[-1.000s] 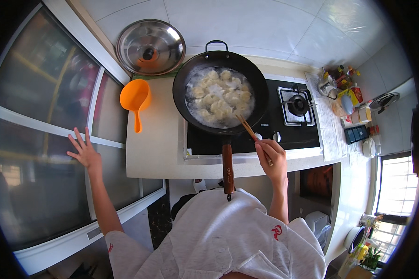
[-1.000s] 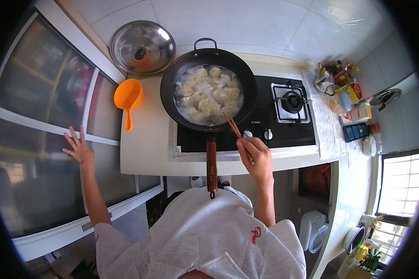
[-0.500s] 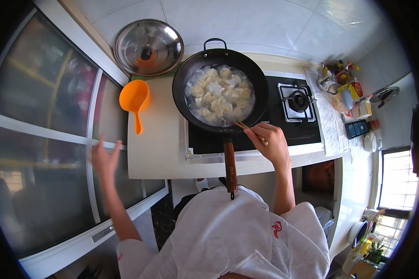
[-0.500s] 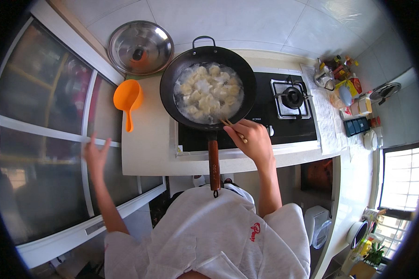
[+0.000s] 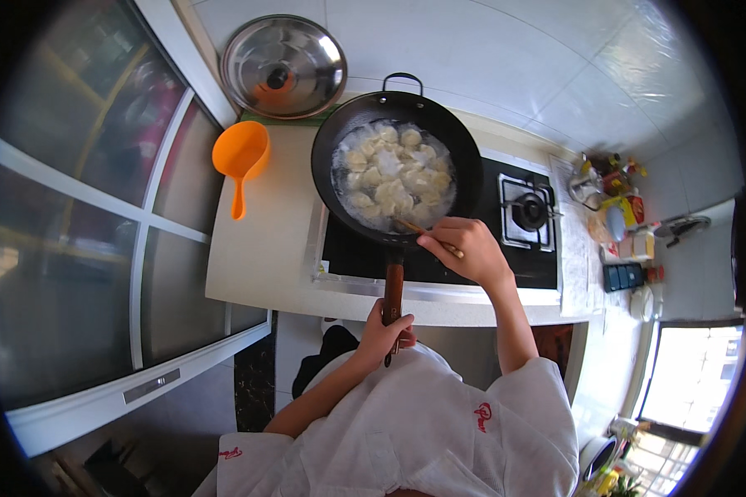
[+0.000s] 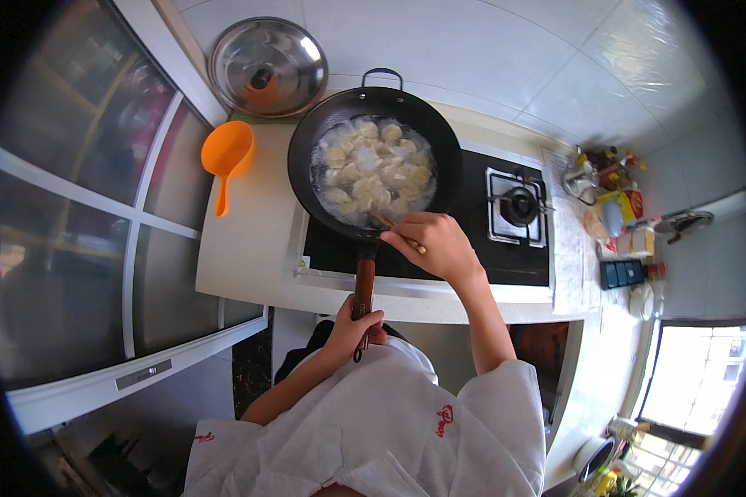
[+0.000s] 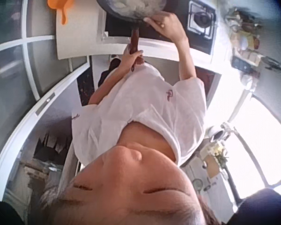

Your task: The person boils dumplings in a wok on a gas stove, using chopsticks to stir the contents and prevent sticking. The person adjusts the stove knob to control the heat and occasionally holds the wok handle to stabilize it during the cooking process.

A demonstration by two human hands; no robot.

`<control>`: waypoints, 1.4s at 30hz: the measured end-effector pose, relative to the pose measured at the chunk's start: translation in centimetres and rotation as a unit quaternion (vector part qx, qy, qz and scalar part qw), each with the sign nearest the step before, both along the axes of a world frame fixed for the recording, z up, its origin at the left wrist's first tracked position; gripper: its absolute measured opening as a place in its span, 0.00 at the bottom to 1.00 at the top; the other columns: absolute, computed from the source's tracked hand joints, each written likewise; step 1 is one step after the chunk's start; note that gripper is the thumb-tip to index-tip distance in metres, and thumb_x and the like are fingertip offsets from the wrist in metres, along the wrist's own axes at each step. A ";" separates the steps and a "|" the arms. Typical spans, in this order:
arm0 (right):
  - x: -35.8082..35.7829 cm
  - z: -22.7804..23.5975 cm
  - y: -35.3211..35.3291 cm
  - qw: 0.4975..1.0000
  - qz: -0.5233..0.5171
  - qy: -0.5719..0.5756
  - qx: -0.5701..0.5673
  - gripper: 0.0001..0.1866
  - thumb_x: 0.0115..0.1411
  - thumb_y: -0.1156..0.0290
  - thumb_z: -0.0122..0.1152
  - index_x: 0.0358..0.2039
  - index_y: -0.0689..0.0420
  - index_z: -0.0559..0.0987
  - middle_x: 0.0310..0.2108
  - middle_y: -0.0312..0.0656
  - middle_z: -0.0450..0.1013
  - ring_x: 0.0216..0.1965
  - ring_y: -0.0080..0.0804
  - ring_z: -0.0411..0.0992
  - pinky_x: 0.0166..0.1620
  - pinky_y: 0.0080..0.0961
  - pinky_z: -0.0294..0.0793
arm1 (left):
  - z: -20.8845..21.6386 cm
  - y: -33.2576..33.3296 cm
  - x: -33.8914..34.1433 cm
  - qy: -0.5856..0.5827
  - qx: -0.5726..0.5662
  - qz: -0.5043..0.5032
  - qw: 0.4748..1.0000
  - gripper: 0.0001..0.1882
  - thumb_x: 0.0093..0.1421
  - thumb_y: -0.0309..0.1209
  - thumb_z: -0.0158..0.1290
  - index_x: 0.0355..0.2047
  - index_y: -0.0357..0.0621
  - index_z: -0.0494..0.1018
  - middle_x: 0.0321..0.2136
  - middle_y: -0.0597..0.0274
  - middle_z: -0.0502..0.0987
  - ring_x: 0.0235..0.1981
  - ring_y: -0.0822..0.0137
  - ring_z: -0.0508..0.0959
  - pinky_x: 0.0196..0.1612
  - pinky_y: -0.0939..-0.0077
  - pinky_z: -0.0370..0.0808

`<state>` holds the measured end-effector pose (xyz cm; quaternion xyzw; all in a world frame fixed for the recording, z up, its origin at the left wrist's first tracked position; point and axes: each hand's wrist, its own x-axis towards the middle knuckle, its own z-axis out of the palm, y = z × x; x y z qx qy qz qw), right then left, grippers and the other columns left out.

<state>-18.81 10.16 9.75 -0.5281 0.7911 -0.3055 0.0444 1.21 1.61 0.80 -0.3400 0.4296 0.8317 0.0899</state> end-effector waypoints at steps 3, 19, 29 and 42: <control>-0.8 -0.7 -0.2 0.997 0.053 -0.003 -0.055 0.08 0.54 0.69 0.66 0.24 0.61 0.81 0.21 0.43 0.74 0.23 0.42 0.73 0.27 0.30 0.72 | -0.3 -0.1 0.3 0.017 -0.001 0.027 0.999 0.18 0.57 0.27 0.58 0.41 0.43 0.59 0.20 0.65 0.68 0.13 0.75 0.69 0.15 0.78 0.69; -12.7 -4.0 -8.0 0.981 0.105 0.163 0.008 0.19 0.62 0.52 0.54 0.26 0.52 0.83 0.24 0.41 0.77 0.26 0.43 0.75 0.30 0.34 0.75 | 2.1 0.5 -0.3 -0.008 -0.311 -0.050 0.949 0.35 0.57 0.33 0.58 0.59 0.39 0.52 0.28 0.54 0.76 0.22 0.63 0.80 0.24 0.70 0.76; -12.6 -2.4 -0.9 0.995 -0.019 0.097 -0.016 0.18 0.60 0.59 0.58 0.19 0.58 0.80 0.17 0.46 0.74 0.23 0.50 0.72 0.28 0.38 0.72 | 1.5 1.8 -0.9 -0.064 -0.554 -0.116 0.822 0.40 0.56 0.40 0.57 0.59 0.34 0.49 0.29 0.37 0.78 0.32 0.42 0.80 0.38 0.55 0.76; -6.5 -1.5 -4.9 0.988 0.129 0.075 -0.049 0.16 0.59 0.64 0.61 0.20 0.61 0.82 0.15 0.49 0.72 0.17 0.46 0.72 0.25 0.30 0.73 | 2.3 2.0 -1.3 -0.093 -0.531 -0.105 0.836 0.41 0.57 0.47 0.55 0.63 0.39 0.50 0.37 0.34 0.77 0.39 0.38 0.78 0.44 0.52 0.75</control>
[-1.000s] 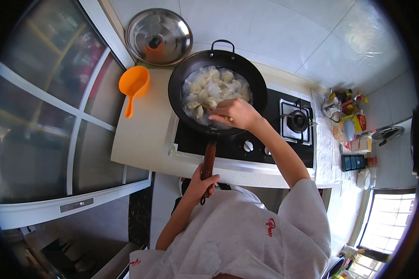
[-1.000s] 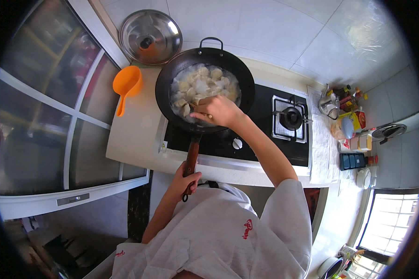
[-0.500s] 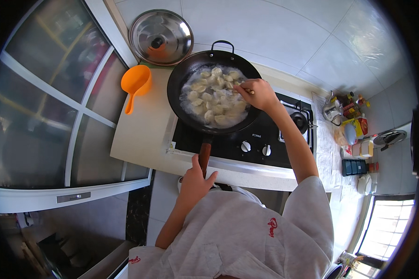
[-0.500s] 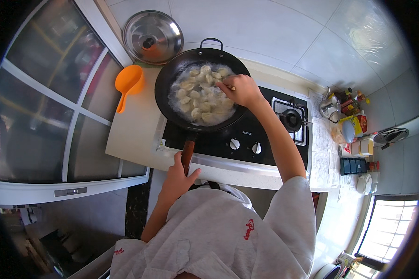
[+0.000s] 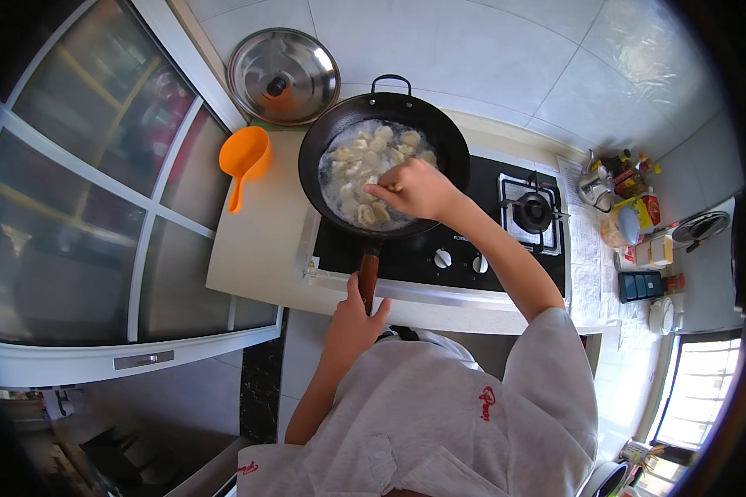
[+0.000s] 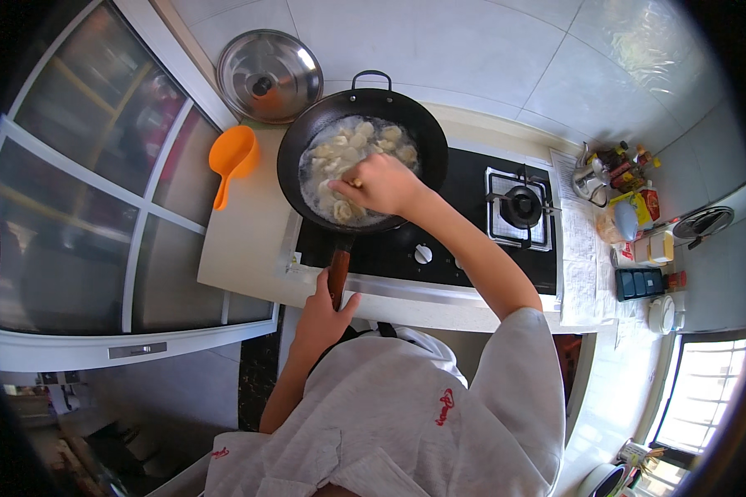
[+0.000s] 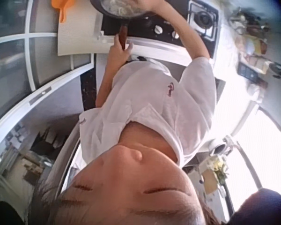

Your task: The person boils dumplings in a wok on a gas stove, using chopsticks to stir the contents and prevent sticking. The person adjusts the stove knob to control the heat and occasionally holds the wok handle to stabilize it during the cooking process.

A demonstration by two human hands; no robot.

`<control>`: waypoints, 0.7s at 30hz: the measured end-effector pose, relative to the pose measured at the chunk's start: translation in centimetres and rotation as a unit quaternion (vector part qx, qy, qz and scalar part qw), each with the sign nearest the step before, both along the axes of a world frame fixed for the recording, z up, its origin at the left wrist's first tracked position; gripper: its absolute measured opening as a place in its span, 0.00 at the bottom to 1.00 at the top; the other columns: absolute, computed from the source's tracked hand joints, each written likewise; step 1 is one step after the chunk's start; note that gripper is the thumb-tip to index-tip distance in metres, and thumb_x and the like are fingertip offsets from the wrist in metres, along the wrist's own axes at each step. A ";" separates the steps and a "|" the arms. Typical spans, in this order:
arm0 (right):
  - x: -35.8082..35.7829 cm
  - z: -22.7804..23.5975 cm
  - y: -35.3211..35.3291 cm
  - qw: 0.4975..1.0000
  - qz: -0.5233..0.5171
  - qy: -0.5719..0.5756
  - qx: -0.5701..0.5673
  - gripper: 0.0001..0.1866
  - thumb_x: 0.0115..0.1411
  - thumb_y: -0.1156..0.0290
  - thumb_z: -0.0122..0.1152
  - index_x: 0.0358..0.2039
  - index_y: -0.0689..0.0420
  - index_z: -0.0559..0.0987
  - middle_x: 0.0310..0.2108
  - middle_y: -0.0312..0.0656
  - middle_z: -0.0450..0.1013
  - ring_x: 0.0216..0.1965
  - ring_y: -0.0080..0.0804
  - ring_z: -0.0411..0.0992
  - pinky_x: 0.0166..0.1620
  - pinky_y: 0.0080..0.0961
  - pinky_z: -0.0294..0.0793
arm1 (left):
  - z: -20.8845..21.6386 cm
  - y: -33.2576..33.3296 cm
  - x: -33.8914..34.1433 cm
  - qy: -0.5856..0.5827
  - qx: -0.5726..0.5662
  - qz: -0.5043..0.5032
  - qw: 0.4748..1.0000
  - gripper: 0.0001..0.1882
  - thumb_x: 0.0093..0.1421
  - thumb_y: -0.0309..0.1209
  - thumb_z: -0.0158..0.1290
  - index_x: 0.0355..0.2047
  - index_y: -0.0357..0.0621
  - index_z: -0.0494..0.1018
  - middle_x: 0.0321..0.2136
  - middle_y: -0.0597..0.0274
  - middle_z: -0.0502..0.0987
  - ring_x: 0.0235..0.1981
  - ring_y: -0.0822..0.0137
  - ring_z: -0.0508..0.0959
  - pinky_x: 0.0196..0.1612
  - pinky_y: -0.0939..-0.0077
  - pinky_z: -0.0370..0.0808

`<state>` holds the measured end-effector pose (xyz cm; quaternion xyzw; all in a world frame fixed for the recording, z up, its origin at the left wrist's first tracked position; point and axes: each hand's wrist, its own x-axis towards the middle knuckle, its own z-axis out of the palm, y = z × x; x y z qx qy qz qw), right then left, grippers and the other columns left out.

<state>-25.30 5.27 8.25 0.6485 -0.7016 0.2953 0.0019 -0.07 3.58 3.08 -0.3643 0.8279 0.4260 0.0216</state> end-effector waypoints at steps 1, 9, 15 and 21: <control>-0.3 -0.4 -1.2 1.000 0.016 0.014 -0.001 0.16 0.60 0.63 0.60 0.20 0.61 0.82 0.14 0.49 0.72 0.17 0.46 0.72 0.25 0.30 0.73 | -0.2 0.0 0.0 0.008 -0.017 -0.006 1.000 0.41 0.57 0.47 0.54 0.63 0.39 0.50 0.35 0.34 0.77 0.37 0.38 0.79 0.42 0.51 0.75; -5.1 -1.1 -5.8 0.997 -0.055 0.038 0.049 0.22 0.62 0.50 0.52 0.26 0.55 0.83 0.24 0.49 0.77 0.29 0.50 0.76 0.35 0.40 0.76 | -0.2 0.0 -0.1 0.015 -0.025 -0.009 1.000 0.40 0.57 0.46 0.55 0.62 0.39 0.51 0.36 0.34 0.77 0.38 0.39 0.79 0.43 0.53 0.75; -4.1 1.9 0.7 0.986 -0.151 0.077 -0.003 0.20 0.61 0.59 0.56 0.17 0.58 0.79 0.18 0.46 0.73 0.22 0.49 0.72 0.26 0.39 0.71 | -0.3 0.1 0.0 0.033 -0.014 -0.010 0.999 0.40 0.56 0.44 0.56 0.61 0.36 0.51 0.34 0.37 0.77 0.36 0.42 0.80 0.41 0.56 0.76; 5.3 1.9 9.7 0.943 -0.279 -0.026 -0.180 0.10 0.58 0.72 0.56 0.21 0.58 0.77 0.17 0.43 0.68 0.17 0.45 0.69 0.21 0.34 0.65 | -0.6 -0.2 0.3 0.069 0.021 -0.024 0.997 0.37 0.56 0.39 0.57 0.58 0.34 0.53 0.28 0.40 0.78 0.30 0.44 0.80 0.35 0.57 0.76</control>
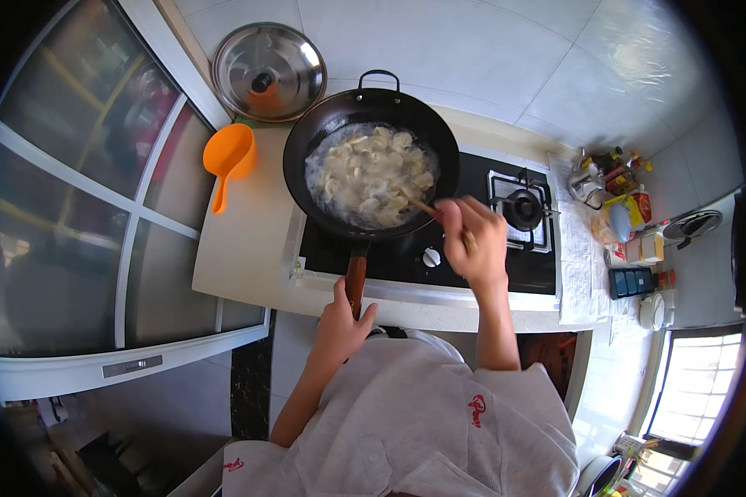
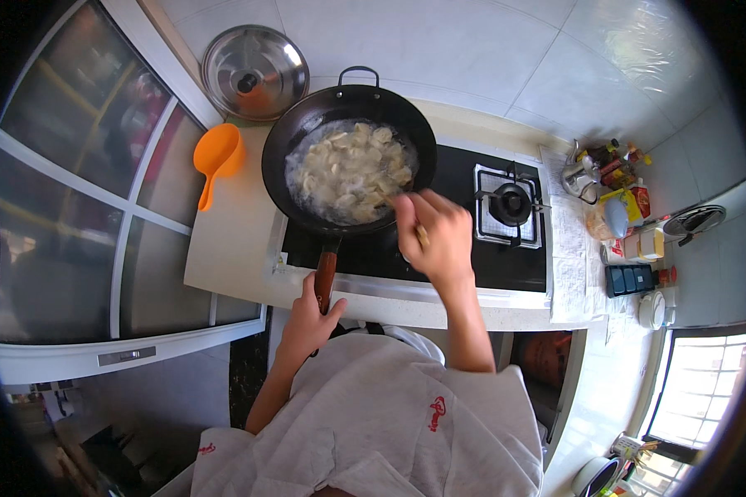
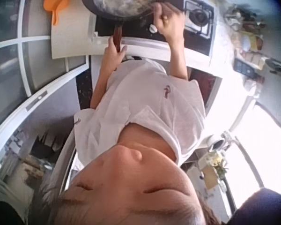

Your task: The person boils dumplings in a wok on a gas stove, using chopsticks to stir the contents and prevent sticking. The person adjusts the stove knob to control the heat and occasionally holds the wok handle to stabilize it during the cooking process.

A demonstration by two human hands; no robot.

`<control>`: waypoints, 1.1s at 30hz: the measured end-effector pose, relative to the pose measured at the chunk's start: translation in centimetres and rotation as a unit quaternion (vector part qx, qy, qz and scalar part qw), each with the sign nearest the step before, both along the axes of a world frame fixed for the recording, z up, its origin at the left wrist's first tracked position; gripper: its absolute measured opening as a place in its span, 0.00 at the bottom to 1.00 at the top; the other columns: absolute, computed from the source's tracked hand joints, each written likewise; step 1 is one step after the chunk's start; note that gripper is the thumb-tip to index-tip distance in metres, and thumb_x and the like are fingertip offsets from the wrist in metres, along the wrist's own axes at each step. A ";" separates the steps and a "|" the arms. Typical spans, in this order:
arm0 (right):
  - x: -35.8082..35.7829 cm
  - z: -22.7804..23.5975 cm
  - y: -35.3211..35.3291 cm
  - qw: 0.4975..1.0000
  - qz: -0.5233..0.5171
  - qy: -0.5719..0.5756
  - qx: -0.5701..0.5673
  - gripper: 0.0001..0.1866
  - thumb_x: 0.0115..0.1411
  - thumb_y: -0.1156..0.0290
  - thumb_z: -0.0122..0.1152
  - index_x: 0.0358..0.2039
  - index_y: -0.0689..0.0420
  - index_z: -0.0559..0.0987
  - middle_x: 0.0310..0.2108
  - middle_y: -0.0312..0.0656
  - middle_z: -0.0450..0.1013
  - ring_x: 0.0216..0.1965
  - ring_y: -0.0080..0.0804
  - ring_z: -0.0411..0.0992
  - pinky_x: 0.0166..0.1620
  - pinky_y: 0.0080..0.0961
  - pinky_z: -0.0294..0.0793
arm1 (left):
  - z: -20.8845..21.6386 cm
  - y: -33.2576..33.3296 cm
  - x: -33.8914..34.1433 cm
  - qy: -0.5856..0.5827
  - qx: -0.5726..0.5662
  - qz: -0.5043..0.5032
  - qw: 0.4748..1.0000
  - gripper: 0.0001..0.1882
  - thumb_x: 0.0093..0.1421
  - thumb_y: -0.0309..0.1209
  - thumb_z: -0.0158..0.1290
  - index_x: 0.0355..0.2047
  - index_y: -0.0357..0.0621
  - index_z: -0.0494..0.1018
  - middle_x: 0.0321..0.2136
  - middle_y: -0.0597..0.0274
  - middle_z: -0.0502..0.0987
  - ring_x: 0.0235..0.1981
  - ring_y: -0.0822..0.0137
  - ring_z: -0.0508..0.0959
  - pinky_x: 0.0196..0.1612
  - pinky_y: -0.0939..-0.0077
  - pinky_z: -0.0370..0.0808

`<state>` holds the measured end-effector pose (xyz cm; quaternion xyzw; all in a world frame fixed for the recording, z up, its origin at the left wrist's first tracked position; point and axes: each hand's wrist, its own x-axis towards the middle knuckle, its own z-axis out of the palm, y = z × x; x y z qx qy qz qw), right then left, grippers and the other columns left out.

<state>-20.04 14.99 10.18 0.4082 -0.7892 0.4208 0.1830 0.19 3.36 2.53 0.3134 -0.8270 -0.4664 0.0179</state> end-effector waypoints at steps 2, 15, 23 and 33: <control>2.1 -0.9 1.4 0.999 -0.030 0.015 -0.031 0.10 0.57 0.76 0.53 0.21 0.58 0.79 0.17 0.39 0.69 0.17 0.38 0.68 0.21 0.30 0.66 | -0.8 -0.3 0.3 0.007 -0.008 -0.004 1.000 0.34 0.57 0.37 0.57 0.57 0.34 0.54 0.26 0.42 0.77 0.27 0.43 0.80 0.33 0.58 0.75; 8.7 -6.5 3.2 0.994 0.006 -0.106 0.011 0.05 0.58 0.74 0.58 0.25 0.55 0.75 0.21 0.38 0.63 0.17 0.37 0.67 0.20 0.31 0.67 | -0.1 -0.4 -0.1 -0.020 0.150 0.068 0.986 0.26 0.58 0.31 0.57 0.50 0.34 0.57 0.20 0.54 0.74 0.15 0.63 0.76 0.20 0.69 0.71; 9.1 -7.3 2.7 0.982 0.066 -0.164 0.067 0.13 0.63 0.69 0.53 0.21 0.57 0.69 0.11 0.43 0.63 0.12 0.46 0.65 0.17 0.36 0.63 | -0.4 -0.3 -0.1 0.001 0.165 0.076 0.983 0.27 0.58 0.31 0.56 0.52 0.35 0.57 0.19 0.56 0.73 0.14 0.67 0.74 0.18 0.70 0.70; 9.0 -7.6 2.8 0.977 0.108 -0.169 0.066 0.14 0.64 0.67 0.54 0.21 0.56 0.67 0.07 0.44 0.60 0.10 0.46 0.64 0.15 0.38 0.60 | 0.3 -0.3 -0.2 -0.015 0.157 0.069 0.985 0.26 0.58 0.31 0.56 0.52 0.35 0.57 0.18 0.57 0.73 0.14 0.66 0.74 0.18 0.71 0.69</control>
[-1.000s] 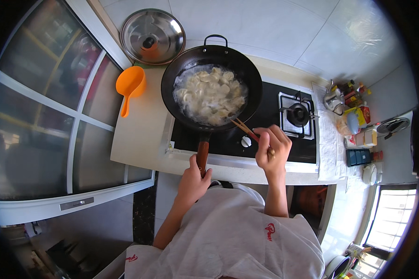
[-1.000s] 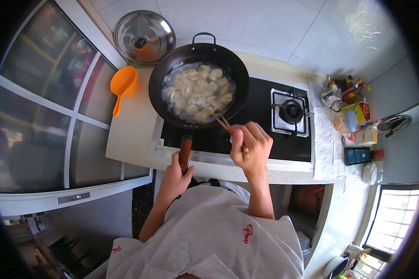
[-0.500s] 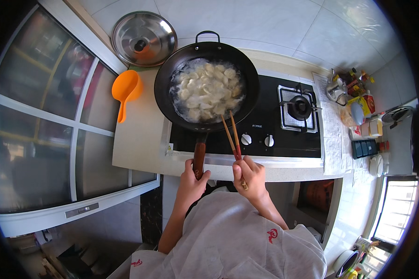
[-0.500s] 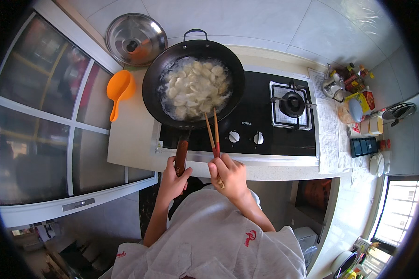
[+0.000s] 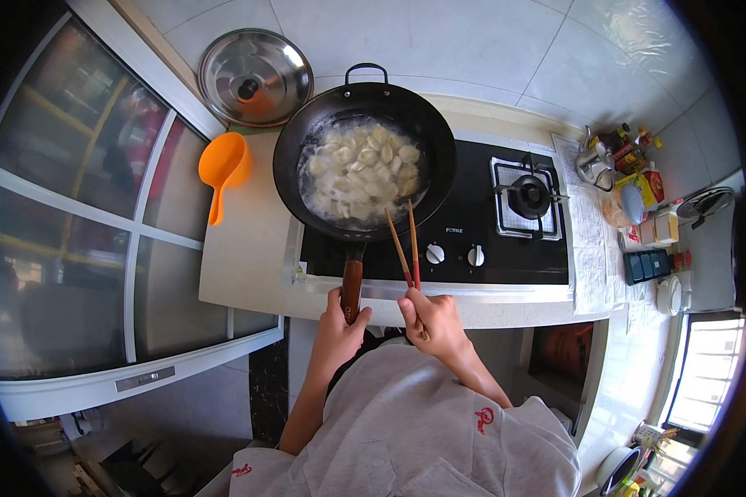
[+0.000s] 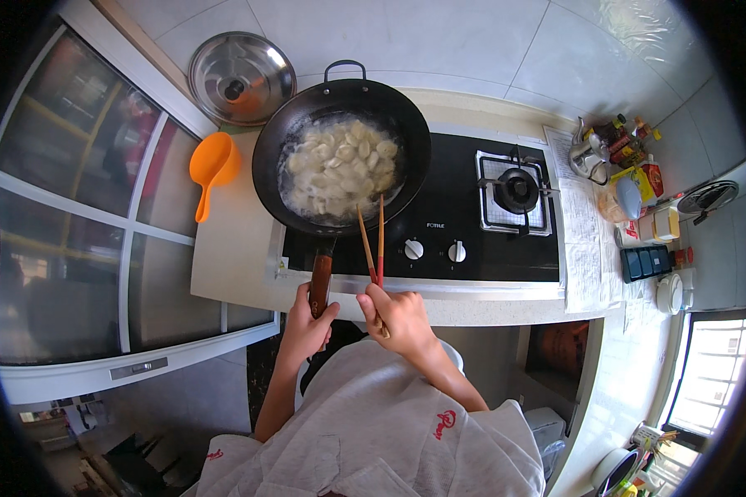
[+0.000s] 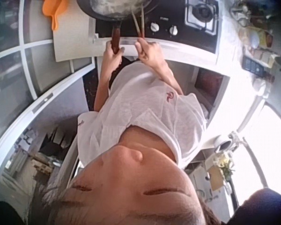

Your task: The person boils dumplings in a wok on a gas stove, using chopsticks to stir the contents and prevent sticking. The person adjusts the stove knob to control the heat and occasionally holds the wok handle to stabilize it during the cooking process.

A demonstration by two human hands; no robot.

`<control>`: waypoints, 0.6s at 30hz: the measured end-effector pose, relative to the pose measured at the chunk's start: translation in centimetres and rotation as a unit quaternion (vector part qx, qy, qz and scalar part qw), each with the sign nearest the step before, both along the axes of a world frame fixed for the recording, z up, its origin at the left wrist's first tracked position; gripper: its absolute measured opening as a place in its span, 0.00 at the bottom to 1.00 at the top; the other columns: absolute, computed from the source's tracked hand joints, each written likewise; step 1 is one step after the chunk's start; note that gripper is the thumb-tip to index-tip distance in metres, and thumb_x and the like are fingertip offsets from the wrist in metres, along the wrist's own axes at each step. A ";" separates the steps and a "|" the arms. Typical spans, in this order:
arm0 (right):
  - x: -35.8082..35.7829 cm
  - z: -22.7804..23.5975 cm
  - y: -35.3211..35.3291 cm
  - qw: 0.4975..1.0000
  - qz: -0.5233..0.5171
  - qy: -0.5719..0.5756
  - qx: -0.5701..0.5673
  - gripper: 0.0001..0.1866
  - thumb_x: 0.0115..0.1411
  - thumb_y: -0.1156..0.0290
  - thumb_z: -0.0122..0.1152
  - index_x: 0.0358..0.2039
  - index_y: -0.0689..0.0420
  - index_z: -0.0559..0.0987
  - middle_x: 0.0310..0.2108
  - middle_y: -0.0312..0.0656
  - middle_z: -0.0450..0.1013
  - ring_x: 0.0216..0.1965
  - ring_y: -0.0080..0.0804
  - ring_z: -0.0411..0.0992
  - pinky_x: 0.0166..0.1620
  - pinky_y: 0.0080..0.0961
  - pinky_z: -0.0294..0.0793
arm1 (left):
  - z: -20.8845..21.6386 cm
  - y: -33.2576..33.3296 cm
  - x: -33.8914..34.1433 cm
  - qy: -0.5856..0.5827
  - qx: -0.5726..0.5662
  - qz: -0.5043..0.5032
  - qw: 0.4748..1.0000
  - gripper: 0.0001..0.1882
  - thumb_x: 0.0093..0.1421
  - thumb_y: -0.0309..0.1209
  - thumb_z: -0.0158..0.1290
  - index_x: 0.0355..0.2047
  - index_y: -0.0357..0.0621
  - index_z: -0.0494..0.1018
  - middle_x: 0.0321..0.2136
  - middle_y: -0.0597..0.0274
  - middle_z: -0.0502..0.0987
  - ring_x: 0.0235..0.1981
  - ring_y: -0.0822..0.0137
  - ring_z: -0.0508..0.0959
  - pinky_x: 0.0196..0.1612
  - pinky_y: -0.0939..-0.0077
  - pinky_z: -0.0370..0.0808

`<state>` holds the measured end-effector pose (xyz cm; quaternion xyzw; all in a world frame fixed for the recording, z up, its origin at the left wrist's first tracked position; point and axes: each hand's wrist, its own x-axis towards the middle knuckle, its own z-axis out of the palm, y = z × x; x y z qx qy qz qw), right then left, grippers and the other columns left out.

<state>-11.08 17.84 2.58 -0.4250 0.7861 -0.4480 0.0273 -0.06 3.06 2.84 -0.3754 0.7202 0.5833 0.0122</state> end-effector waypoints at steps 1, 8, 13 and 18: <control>0.0 0.0 0.0 1.000 0.000 -0.006 -0.004 0.14 0.64 0.67 0.54 0.21 0.56 0.68 0.07 0.44 0.60 0.10 0.46 0.64 0.15 0.38 0.61 | 0.0 0.0 0.0 -0.001 0.001 0.002 1.000 0.27 0.58 0.32 0.56 0.52 0.36 0.57 0.18 0.57 0.73 0.14 0.66 0.74 0.18 0.71 0.69; 0.1 -0.1 -0.3 1.000 0.007 -0.009 0.011 0.15 0.64 0.65 0.52 0.22 0.55 0.68 0.07 0.44 0.60 0.10 0.47 0.64 0.16 0.38 0.61 | -0.1 0.0 0.0 0.008 0.010 0.005 1.000 0.27 0.58 0.31 0.56 0.53 0.36 0.57 0.19 0.57 0.72 0.14 0.67 0.74 0.18 0.71 0.69; 0.3 0.2 -0.7 1.000 0.016 -0.025 0.002 0.16 0.64 0.68 0.53 0.20 0.57 0.67 0.08 0.45 0.60 0.11 0.49 0.64 0.17 0.37 0.61 | -0.2 0.0 0.1 0.013 0.004 0.002 1.000 0.26 0.58 0.31 0.56 0.52 0.36 0.57 0.19 0.57 0.72 0.14 0.66 0.74 0.17 0.71 0.69; 0.4 0.0 -0.8 1.000 0.020 -0.018 0.002 0.15 0.64 0.69 0.54 0.20 0.57 0.67 0.09 0.46 0.62 0.12 0.50 0.65 0.17 0.37 0.61 | 0.0 0.0 0.1 0.014 0.005 0.001 1.000 0.26 0.58 0.31 0.56 0.52 0.36 0.57 0.18 0.57 0.72 0.14 0.66 0.74 0.18 0.71 0.69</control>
